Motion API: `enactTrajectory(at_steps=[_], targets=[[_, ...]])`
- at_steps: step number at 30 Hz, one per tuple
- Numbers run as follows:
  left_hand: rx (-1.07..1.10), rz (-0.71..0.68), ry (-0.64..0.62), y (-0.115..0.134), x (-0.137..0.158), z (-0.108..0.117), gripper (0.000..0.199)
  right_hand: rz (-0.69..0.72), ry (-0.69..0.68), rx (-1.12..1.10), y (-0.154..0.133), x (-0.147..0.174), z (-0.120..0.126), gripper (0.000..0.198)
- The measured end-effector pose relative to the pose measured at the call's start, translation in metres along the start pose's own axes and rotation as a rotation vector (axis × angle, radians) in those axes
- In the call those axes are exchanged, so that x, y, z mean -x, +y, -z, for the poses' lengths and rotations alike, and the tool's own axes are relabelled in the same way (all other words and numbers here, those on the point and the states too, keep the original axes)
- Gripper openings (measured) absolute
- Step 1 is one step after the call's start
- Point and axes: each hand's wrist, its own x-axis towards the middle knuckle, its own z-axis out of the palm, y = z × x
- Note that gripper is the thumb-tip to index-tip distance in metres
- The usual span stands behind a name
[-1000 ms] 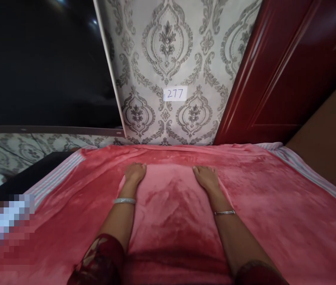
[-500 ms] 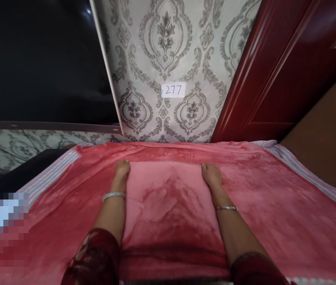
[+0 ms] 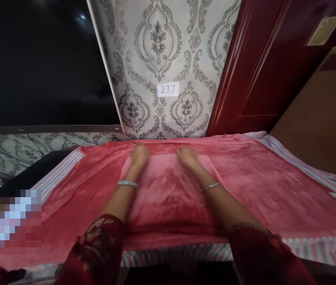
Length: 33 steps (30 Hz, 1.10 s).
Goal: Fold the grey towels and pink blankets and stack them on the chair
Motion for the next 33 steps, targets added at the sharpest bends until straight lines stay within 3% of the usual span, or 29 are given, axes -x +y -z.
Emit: enactTrajectory(at_steps=[3,5,10,17,21,27,33], targets=[[-0.051,-0.115,-0.085,0.043,0.018,-0.024,0.04,0.035,-0.033,0.0,-0.033,0.001,-0.009,0.045],[-0.084,-0.149,-0.109,0.056,0.031,-0.04,0.039,0.042,-0.031,0.004,-0.04,0.009,-0.021,0.046],[-0.144,-0.195,-0.075,0.051,0.046,-0.06,0.044,0.068,0.021,0.003,-0.03,0.024,-0.046,0.047],[-0.2,-0.208,-0.074,0.048,0.044,-0.059,0.047,0.052,0.003,-0.006,-0.022,0.014,-0.047,0.045],[-0.212,-0.186,-0.107,0.031,0.037,-0.046,0.052,0.021,-0.027,0.02,-0.002,0.012,-0.042,0.05],[-0.236,-0.055,-0.175,-0.02,0.019,-0.022,0.055,-0.021,-0.052,0.045,0.026,0.01,-0.036,0.053],[-0.17,-0.038,-0.252,-0.048,0.005,-0.02,0.053,-0.039,-0.084,0.018,0.052,0.011,-0.034,0.05]])
